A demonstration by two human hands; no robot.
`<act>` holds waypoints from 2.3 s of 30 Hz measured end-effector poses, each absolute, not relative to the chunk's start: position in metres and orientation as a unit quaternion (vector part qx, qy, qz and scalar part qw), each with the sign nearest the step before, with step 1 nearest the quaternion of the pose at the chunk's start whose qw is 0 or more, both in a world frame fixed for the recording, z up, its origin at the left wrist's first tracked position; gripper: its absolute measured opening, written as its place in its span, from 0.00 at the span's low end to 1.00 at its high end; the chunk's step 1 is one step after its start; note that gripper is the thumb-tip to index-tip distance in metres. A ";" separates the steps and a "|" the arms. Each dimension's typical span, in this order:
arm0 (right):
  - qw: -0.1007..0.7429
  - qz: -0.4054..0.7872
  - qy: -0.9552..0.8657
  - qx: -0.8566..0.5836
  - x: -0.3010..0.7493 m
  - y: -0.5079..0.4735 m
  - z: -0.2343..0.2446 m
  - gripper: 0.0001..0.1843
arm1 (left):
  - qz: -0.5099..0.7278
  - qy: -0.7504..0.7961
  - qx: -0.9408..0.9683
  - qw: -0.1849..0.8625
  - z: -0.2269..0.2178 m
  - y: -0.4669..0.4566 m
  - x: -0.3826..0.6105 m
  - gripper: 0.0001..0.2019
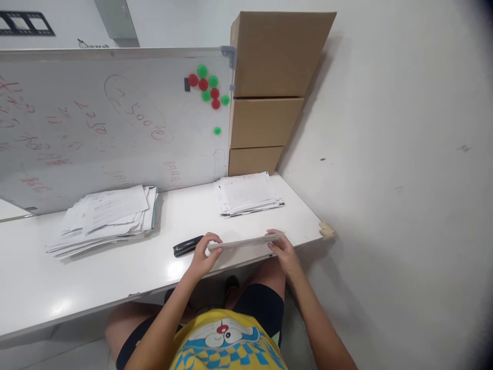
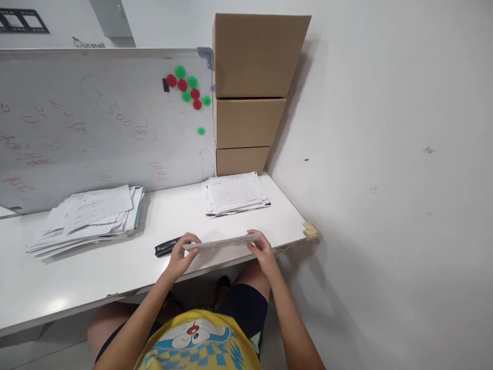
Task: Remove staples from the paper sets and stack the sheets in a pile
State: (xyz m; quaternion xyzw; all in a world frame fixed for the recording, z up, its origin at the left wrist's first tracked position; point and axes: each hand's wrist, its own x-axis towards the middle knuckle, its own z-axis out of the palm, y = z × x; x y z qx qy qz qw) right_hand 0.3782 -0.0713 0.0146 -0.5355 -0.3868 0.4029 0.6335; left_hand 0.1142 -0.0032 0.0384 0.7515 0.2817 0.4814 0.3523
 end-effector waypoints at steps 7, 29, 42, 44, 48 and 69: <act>0.568 0.335 -0.406 -0.632 0.369 -0.090 0.000 0.16 | 0.460 0.384 0.719 0.351 0.046 -0.025 0.122 0.09; 0.450 0.571 -0.361 -0.585 0.388 -0.061 -0.001 0.18 | 0.216 0.496 0.827 0.154 0.027 0.022 0.046 0.16; 0.378 0.561 -0.458 -0.576 0.361 -0.048 0.007 0.19 | 0.238 0.447 0.856 0.101 0.011 0.024 0.043 0.16; 0.382 0.563 -0.454 -0.576 0.361 -0.049 0.007 0.19 | 0.238 0.433 0.866 0.076 0.007 0.024 0.044 0.16; 0.383 0.570 -0.449 -0.572 0.364 -0.048 0.004 0.19 | 0.230 0.415 0.880 0.003 0.001 0.023 0.050 0.15; 0.411 0.228 -0.444 -0.763 0.453 0.078 0.035 0.22 | 0.381 0.420 0.824 0.005 0.002 0.015 0.035 0.13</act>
